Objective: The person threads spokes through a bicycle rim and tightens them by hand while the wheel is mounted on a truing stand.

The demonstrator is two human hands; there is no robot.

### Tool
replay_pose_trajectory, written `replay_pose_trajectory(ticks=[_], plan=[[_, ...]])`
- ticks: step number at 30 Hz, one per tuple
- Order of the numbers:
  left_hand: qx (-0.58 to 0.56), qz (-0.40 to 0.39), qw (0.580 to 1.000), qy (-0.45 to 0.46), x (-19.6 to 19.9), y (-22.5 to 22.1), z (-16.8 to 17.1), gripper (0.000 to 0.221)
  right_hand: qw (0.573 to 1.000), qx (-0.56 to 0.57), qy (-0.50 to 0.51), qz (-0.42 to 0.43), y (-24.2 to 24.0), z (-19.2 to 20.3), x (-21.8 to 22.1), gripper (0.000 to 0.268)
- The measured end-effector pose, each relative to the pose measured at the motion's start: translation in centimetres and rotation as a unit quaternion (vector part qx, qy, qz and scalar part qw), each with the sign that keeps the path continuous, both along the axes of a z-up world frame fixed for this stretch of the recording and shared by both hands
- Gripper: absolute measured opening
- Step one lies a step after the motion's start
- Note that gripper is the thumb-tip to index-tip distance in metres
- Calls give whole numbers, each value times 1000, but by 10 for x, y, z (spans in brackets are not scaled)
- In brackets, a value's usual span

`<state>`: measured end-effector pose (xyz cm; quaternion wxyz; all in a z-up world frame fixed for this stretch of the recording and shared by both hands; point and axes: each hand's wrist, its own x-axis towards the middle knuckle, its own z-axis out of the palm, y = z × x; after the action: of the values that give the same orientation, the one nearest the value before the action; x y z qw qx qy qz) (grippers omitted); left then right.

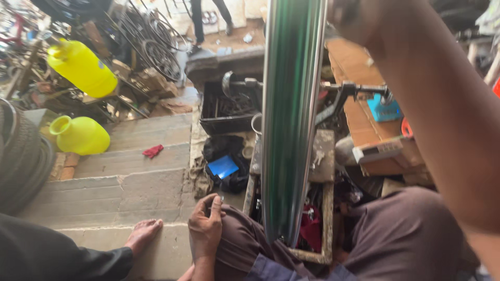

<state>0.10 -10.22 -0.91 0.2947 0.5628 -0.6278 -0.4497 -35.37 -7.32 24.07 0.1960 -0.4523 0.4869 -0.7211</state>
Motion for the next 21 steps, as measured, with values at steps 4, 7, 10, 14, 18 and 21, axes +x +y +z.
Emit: replay_pose_trajectory(ticks=[4,7,10,14,18,21], plan=[[-24,-14,999,-16,-4,1,7,27,934,23,357,23,97,-79,70,52],[-31,-24,998,-41,-3,4,8,26,803,116,570,130,151,-178,69,31],[-30,-26,998,-43,-6,5,6,25,670,360,640,111,189,-275,53,21],[-51,-25,997,-42,-9,5,1,22,493,640,554,202,215,-314,49,26],[-111,-49,991,-58,-9,3,-8,19,644,631,399,170,204,-300,66,54],[-138,-55,985,-86,-9,4,-12,18,622,642,411,179,199,-298,69,45]])
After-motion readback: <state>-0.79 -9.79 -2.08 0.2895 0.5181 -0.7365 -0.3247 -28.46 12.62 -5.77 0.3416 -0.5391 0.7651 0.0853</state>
